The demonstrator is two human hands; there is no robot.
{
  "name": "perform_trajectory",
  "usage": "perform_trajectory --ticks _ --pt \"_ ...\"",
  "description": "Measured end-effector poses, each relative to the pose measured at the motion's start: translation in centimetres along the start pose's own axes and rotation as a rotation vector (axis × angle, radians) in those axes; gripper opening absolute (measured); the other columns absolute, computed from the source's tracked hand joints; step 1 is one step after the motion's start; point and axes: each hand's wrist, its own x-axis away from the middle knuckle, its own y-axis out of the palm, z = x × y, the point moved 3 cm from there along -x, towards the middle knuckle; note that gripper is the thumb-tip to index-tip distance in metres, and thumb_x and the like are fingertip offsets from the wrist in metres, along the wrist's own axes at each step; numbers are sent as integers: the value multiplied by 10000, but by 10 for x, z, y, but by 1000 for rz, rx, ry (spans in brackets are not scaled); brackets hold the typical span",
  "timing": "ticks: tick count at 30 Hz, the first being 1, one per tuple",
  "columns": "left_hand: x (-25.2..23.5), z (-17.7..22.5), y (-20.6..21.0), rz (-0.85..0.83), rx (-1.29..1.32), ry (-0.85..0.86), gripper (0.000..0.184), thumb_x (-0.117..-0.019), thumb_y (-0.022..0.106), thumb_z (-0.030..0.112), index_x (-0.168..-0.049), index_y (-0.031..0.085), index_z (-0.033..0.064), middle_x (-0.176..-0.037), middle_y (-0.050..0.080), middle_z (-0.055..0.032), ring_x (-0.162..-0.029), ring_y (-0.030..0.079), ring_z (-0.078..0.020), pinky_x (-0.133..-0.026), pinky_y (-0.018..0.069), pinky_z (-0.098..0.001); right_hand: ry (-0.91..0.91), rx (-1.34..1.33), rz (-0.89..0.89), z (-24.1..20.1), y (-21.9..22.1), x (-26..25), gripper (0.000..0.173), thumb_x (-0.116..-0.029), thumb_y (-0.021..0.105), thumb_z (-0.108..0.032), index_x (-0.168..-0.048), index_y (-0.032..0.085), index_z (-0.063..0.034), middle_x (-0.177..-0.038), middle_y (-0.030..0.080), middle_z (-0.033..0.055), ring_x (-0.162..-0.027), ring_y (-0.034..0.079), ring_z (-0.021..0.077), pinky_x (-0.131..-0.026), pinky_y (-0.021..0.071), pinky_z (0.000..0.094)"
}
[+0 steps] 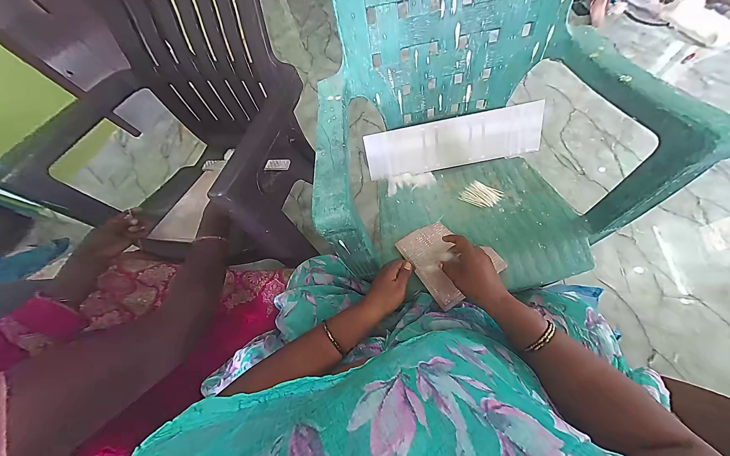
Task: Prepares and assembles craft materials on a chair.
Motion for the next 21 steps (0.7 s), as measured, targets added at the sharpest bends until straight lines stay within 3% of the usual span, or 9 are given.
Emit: perform_trajectory --ticks 2,6,9,10,12,14,16,19,21 --pt "1 -1 -3 -7 -97 31 430 -1132 342 237 -1312 623 -34 -1330 595 -243 -1272 557 -326 -1100 425 -462 -35 21 46 4 -2 -2 524 -927 731 -156 -1415 561 -66 -1197 675 195 -1148 619 405 -1000 455 627" --pt "3 -4 -5 -19 -202 78 391 -1111 422 237 -1244 677 -27 -1221 643 -226 -1180 597 -317 -1056 449 -458 -1 22 63 12 -12 -4 549 -919 741 -142 -1425 545 -60 -1224 659 203 -1140 613 416 -982 460 629" --pt "9 1 -7 -20 -229 105 409 -1121 388 234 -1327 621 -31 -1263 655 -230 -1201 624 -316 -1084 451 -466 16 9 77 19 -18 -6 538 -917 750 -138 -1413 559 -53 -1231 655 214 -1164 601 433 -986 450 649" --pt "11 5 -8 -6 -230 110 413 -1128 356 236 -1353 583 -25 -1219 658 -233 -1134 644 -321 -1041 478 -479 9 8 87 19 -19 -6 522 -915 756 -138 -1395 572 -46 -1221 655 219 -1158 602 433 -980 456 643" --pt "16 16 -14 78 -230 171 397 -1131 337 219 -1341 575 -21 -1107 666 -218 -1008 660 -314 -950 518 -482 -11 7 102 20 -21 -6 481 -911 762 -132 -1353 601 -33 -1204 659 223 -1132 614 425 -959 472 625" --pt "24 32 -23 207 -253 334 373 -1119 375 189 -1309 614 -26 -1169 677 -206 -1070 669 -308 -969 530 -484 -27 -3 102 19 -22 -5 443 -907 760 -116 -1323 630 -37 -1196 665 214 -1129 616 416 -960 473 623" --pt "34 50 -30 283 -344 447 410 -1116 380 239 -1388 587 12 -1215 658 -197 -1104 662 -320 -945 547 -504 -54 -5 97 19 -21 -4 393 -903 758 -107 -1278 665 -32 -1194 670 215 -1136 615 419 -968 466 632" --pt "42 66 -35 214 -498 343 454 -1122 386 281 -1504 513 72 -1132 621 -199 -977 651 -347 -829 558 -525 -69 7 82 17 -22 -3 330 -911 748 -113 -1227 698 -32 -1202 674 214 -1153 615 411 -989 467 614" --pt "38 58 -33 65 -518 195 445 -1127 385 269 -1520 506 97 -1262 622 -214 -1113 642 -365 -958 520 -551 -56 9 75 16 -24 -1 322 -917 745 -116 -1224 699 -31 -1227 662 221 -1170 609 409 -1002 468 603"
